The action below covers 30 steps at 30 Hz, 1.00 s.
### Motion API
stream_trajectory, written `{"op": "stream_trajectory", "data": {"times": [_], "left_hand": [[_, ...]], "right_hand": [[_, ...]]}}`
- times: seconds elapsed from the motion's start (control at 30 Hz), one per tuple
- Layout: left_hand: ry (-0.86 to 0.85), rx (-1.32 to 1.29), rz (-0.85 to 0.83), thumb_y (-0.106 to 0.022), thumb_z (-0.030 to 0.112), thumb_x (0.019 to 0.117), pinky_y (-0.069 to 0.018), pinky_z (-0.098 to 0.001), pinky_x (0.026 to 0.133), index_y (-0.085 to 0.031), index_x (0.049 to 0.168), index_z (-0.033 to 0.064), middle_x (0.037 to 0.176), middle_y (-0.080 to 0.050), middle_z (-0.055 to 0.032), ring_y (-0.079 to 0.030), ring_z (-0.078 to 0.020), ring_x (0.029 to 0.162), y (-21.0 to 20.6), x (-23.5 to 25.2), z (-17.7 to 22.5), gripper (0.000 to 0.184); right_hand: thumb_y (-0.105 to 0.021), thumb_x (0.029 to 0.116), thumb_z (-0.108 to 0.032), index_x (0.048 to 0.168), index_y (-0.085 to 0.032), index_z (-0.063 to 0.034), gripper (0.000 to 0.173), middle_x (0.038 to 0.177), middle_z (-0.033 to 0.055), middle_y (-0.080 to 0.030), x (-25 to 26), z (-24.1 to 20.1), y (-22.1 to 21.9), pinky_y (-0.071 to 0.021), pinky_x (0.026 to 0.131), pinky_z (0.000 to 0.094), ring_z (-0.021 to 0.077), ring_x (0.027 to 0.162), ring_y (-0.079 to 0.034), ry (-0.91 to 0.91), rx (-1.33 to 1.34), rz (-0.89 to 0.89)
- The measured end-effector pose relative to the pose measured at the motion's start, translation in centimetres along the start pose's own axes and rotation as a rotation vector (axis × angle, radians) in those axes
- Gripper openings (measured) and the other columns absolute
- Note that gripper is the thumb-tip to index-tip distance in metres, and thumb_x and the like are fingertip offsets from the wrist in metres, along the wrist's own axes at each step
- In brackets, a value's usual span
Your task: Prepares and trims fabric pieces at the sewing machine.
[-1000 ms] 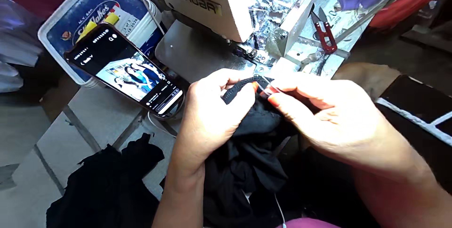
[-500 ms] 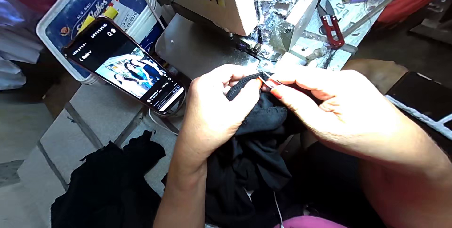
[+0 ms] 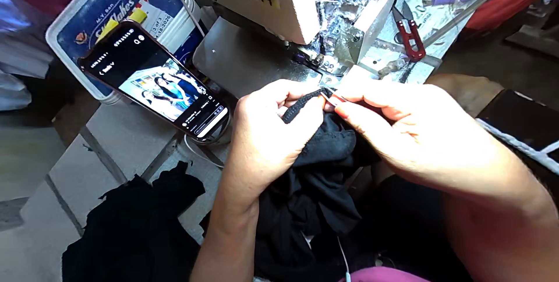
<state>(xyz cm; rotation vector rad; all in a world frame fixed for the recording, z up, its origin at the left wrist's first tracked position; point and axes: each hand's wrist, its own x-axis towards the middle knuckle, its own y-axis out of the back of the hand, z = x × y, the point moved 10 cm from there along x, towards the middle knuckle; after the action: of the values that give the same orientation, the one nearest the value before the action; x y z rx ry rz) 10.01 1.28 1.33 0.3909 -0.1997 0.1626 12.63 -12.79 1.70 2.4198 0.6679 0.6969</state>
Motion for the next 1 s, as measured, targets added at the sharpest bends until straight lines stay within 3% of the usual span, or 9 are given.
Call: {"op": "stream_trajectory", "data": {"times": [0.4, 0.53, 1.0], "left_hand": [[0.001, -0.023, -0.013, -0.070, -0.001, 0.0871, -0.0551, -0.0123, 0.062, -0.072, 0.095, 0.0054, 0.079, -0.070, 0.0062, -0.065, 0.0031, 0.068, -0.2, 0.0, 0.0, 0.010], [0.007, -0.042, -0.010, -0.071, -0.001, 0.0865, -0.0537, -0.0118, 0.059, -0.072, 0.097, 0.0037, 0.077, -0.069, 0.0057, -0.064, 0.0032, 0.065, -0.1, 0.0, -0.1, 0.012], [0.020, -0.060, -0.022, -0.070, -0.003, 0.0872, -0.0537, -0.0120, 0.058, -0.072, 0.098, 0.0032, 0.077, -0.070, 0.0049, -0.064, 0.0026, 0.064, -0.2, 0.0, -0.3, 0.012]], "right_hand": [[-0.054, 0.1028, -0.019, 0.106, -0.073, -0.0093, 0.021, 0.081, -0.0064, -0.065, -0.8, -0.4, -0.1, -0.0423, 0.063, 0.0102, -0.0075, 0.074, -0.056, -0.005, -0.081, 0.136], [-0.055, 0.1026, -0.017, 0.108, -0.074, -0.0068, 0.022, 0.087, -0.0037, -0.069, -1.1, -0.6, 0.0, -0.0449, 0.067, 0.0096, -0.0072, 0.079, -0.059, 0.028, -0.070, 0.151], [-0.055, 0.1025, -0.019, 0.108, -0.075, -0.0092, 0.023, 0.086, -0.0081, -0.068, -0.7, 0.0, 0.1, -0.0441, 0.068, 0.0051, -0.0123, 0.077, -0.057, 0.005, -0.017, 0.057]]}}
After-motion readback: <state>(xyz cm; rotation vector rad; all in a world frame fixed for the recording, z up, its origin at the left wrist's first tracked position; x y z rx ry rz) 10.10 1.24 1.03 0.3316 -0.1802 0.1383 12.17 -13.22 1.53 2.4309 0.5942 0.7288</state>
